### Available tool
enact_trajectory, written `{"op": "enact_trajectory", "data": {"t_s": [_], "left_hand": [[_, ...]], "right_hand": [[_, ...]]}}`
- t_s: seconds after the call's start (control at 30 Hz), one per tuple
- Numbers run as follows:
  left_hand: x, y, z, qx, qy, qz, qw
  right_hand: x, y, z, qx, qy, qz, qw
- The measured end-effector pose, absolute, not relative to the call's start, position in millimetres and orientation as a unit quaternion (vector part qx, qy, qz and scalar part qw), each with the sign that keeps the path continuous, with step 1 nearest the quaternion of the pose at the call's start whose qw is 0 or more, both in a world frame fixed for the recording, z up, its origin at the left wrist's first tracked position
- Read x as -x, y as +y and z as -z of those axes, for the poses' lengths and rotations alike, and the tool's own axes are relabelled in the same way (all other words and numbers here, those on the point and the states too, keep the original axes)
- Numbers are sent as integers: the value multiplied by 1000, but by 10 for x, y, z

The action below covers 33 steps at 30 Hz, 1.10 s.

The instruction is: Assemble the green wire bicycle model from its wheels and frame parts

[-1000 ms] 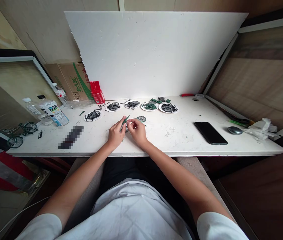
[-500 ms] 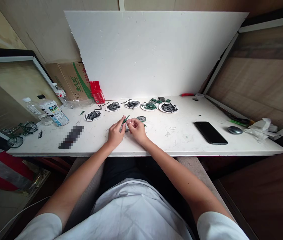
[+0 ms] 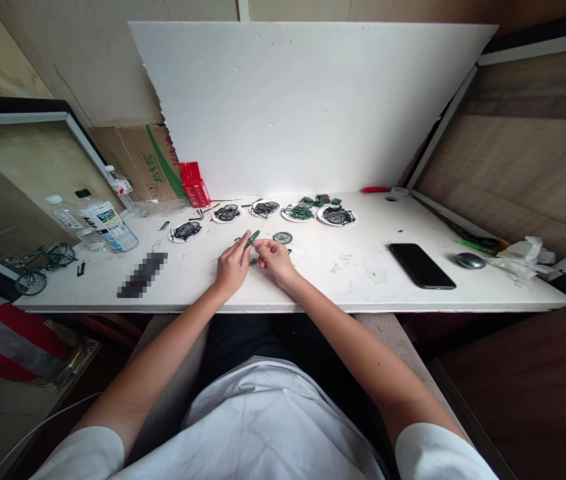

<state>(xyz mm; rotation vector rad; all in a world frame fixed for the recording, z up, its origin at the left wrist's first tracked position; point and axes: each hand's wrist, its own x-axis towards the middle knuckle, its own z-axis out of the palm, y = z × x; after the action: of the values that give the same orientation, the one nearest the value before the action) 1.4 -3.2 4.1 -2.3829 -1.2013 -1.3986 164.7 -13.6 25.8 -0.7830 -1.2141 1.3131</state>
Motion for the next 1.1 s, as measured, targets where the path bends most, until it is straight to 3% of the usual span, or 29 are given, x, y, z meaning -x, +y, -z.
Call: {"op": "enact_trajectory", "data": {"t_s": [0.93, 1.1], "left_hand": [[-20, -47, -56, 784, -403, 471, 39], [-9, -40, -52, 786, -387, 480, 41]], "right_hand": [[-1649, -141, -270, 319, -511, -584, 545], [-1678, -134, -271, 299, -475, -647, 516]]}}
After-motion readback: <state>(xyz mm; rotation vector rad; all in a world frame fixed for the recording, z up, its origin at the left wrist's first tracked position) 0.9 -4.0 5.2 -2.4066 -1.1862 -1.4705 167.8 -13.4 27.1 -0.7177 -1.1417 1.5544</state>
